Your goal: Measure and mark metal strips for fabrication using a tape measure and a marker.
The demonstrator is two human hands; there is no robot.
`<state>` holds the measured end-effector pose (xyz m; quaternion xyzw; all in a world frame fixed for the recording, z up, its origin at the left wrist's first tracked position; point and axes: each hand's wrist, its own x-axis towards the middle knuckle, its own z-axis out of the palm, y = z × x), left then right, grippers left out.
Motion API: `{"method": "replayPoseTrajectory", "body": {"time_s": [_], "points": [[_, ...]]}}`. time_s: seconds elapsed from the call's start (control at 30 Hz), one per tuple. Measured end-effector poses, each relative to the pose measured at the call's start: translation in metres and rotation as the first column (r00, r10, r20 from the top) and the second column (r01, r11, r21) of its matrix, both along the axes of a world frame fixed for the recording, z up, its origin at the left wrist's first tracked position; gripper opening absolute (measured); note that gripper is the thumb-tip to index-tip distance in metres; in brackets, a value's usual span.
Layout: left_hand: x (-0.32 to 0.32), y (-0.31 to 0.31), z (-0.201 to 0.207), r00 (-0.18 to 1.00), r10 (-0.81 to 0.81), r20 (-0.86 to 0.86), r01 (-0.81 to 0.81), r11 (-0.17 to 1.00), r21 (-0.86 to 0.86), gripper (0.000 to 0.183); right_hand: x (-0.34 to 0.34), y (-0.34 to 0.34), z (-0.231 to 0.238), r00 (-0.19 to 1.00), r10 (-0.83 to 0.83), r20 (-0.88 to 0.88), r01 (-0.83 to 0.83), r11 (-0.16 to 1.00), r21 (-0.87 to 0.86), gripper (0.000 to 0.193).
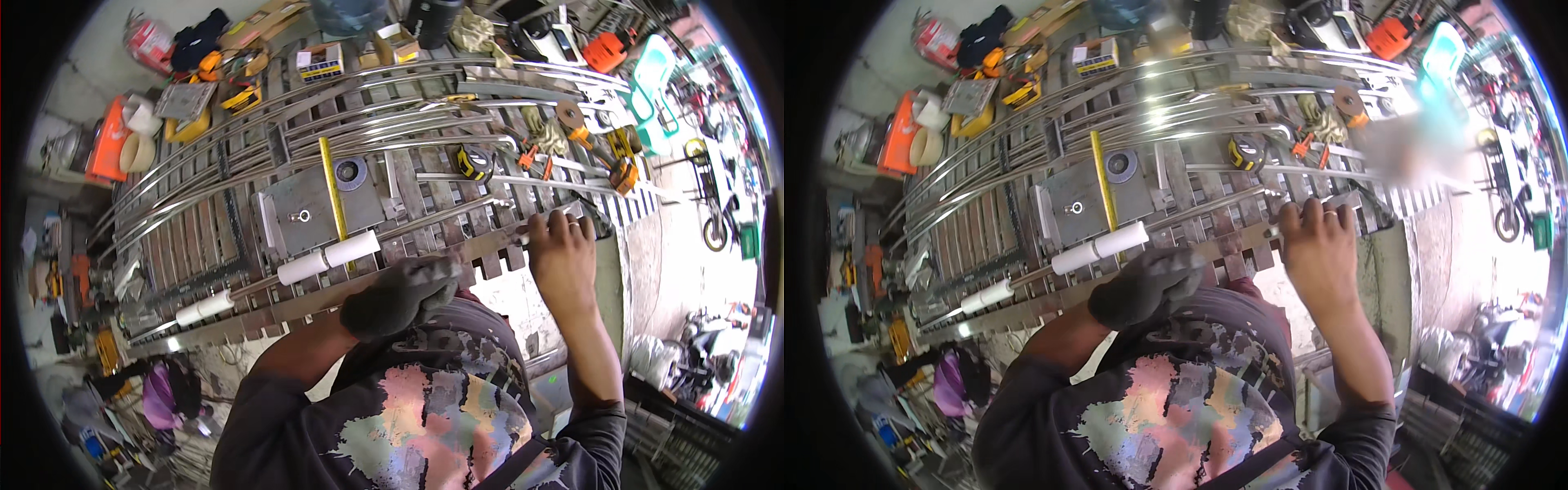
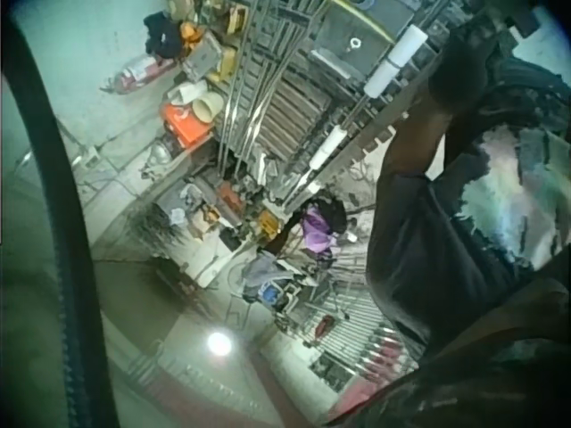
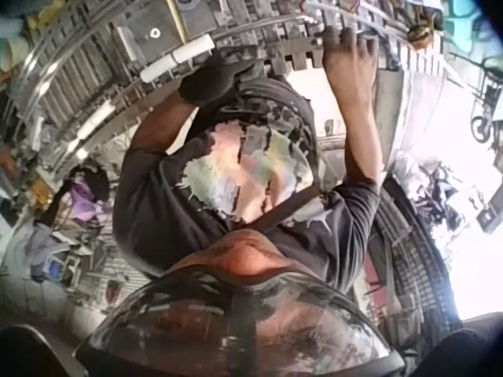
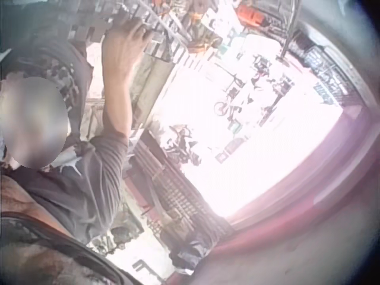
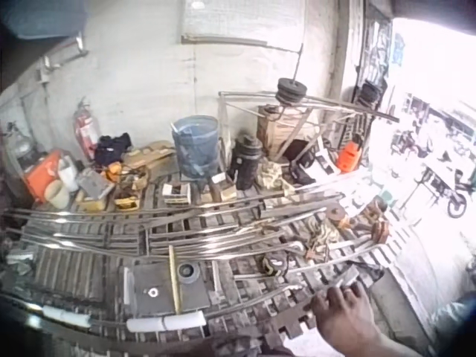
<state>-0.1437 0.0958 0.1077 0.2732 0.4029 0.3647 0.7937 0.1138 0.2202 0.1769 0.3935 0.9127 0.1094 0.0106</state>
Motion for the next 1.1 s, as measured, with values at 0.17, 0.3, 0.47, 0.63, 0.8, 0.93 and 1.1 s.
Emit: {"method": "replayPoseTrajectory", "body": {"time_s": [0.17, 0.3, 0.47, 0.63, 0.8, 0.93, 1.1], "points": [[0.017, -0.02, -0.005, 0.851, 0.448, -0.275, -0.286, 0.834, 0.472, 0.012, 0.0, 0.011, 0.013, 0.466, 0.015, -0.885, -0.628, 0.71, -0.319, 0.032], [0.033, -0.02, 0.009, 0.737, 0.553, -0.389, -0.282, 0.774, 0.567, 0.012, -0.004, 0.008, 0.006, 0.271, -0.202, -0.941, -0.751, 0.567, -0.337, 0.027], [0.053, -0.018, 0.032, 0.688, 0.588, -0.425, -0.354, 0.784, 0.511, 0.014, 0.001, 0.021, -0.007, 0.313, -0.18, -0.933, -0.779, 0.512, -0.36, 0.021], [0.076, -0.012, 0.043, 0.441, 0.739, -0.509, -0.246, 0.645, 0.723, 0.008, -0.005, 0.021, -0.022, 0.32, -0.191, -0.928, -0.823, 0.429, -0.372, 0.02], [0.088, -0.003, 0.036, 0.172, 0.859, -0.483, -0.015, 0.492, 0.87, 0.012, -0.01, -0.011, -0.04, 0.219, -0.724, -0.654, -0.827, 0.218, -0.518, 0.011], [0.083, 0.0, 0.026, 0.103, 0.869, -0.484, 0.066, 0.48, 0.875, 0.014, -0.015, 0.002, -0.061, 0.281, -0.69, -0.667, -0.778, 0.244, -0.579, 0.017], [0.049, -0.021, 0.007, -0.172, 0.722, -0.671, 0.151, 0.692, 0.706, 0.018, -0.026, 0.038, -0.079, 0.304, -0.584, -0.752, -0.639, 0.461, -0.616, 0.007]]}}
